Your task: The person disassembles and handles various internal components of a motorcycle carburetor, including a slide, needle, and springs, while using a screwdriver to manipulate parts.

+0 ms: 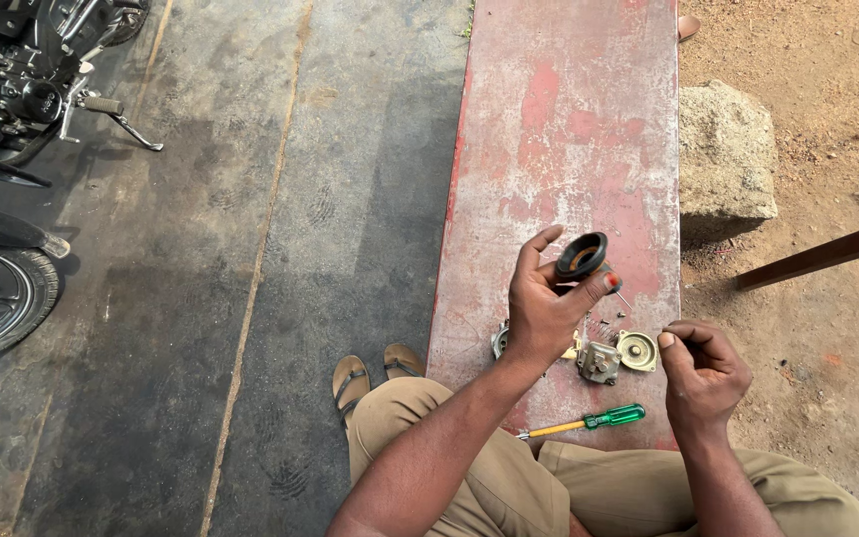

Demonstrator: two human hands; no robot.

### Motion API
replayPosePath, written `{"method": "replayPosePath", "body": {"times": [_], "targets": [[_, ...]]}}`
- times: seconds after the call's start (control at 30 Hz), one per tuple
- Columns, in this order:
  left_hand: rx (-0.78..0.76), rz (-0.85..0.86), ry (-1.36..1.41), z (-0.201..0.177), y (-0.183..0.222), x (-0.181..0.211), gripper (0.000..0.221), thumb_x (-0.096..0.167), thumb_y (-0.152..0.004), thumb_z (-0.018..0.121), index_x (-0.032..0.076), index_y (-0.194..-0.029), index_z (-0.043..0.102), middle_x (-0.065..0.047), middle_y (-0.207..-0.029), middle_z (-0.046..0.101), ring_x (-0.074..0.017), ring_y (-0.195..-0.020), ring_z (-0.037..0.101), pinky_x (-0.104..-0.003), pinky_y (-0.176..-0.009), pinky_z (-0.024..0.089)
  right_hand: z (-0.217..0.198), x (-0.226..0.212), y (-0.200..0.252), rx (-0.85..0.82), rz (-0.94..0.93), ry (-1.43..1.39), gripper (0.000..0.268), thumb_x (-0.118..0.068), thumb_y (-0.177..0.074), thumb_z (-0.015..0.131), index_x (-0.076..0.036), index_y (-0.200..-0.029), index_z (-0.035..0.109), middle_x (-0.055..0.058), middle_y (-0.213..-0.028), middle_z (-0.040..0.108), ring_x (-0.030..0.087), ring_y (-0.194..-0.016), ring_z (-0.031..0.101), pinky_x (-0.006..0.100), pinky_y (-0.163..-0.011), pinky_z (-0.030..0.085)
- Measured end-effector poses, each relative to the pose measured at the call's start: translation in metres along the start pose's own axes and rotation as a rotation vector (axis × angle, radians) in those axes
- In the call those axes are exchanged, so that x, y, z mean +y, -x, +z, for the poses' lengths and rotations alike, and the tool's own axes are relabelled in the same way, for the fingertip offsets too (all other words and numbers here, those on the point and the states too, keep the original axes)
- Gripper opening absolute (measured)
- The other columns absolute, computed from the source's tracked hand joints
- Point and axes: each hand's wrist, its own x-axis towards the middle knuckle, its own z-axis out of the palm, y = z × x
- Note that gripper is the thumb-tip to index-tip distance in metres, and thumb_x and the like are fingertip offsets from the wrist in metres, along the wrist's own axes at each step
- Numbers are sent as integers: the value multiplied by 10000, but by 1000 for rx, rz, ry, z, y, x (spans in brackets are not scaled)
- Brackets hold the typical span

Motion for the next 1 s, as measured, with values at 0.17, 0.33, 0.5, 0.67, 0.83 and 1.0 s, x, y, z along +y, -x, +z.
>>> {"method": "replayPosePath", "body": {"times": [0.17,0.33,0.5,0.67,0.83,1.0], "targets": [[-112,-97,-81,17,19,0,833,180,-892,819,-64,-1525,335,-166,-1071,753,-161,-1004,735,-270,-839,610,5,-9,-1,-112,-118,20,173,19,-958,686,49,-1128,668,88,-1172,662,121,-1053,657,245,-921,560],[-150,-104,-152,23,27,-3,845,204,-896,827,-74,-1533,347,-171,-1051,756,-164,-991,740,-263,-828,604,5,1,3,-81,-139,57,99,50,-978,702,53,-1072,671,97,-1121,673,119,-1019,644,232,-896,536],[-155,-154,-175,21,26,-1,866,209,-878,828,-70,-1540,345,-178,-1016,754,-177,-958,740,-262,-788,600,3,7,4,-63,-78,94,94,56,-962,699,46,-1053,679,79,-1086,681,90,-972,643,208,-840,524],[-83,-77,65,14,11,-2,847,168,-895,805,-50,-1530,288,-158,-1065,743,-170,-975,754,-278,-858,642,2,6,4,-10,-24,124,8,20,-984,686,15,-990,685,25,-990,679,43,-859,600,176,-742,481],[153,102,181,-23,-21,6,803,86,-892,831,-62,-1510,340,-193,-1129,710,-192,-1015,717,-311,-914,617,-2,6,-4,37,93,148,19,4,-997,715,14,-1009,704,5,-881,653,44,-774,572,186,-677,456],[181,119,28,-29,-22,28,771,72,-921,812,-28,-1507,322,-198,-1149,736,-192,-1095,734,-313,-970,629,6,4,0,-45,74,51,58,-12,-1021,737,17,-1053,697,10,-929,684,45,-813,598,181,-709,480]]}}
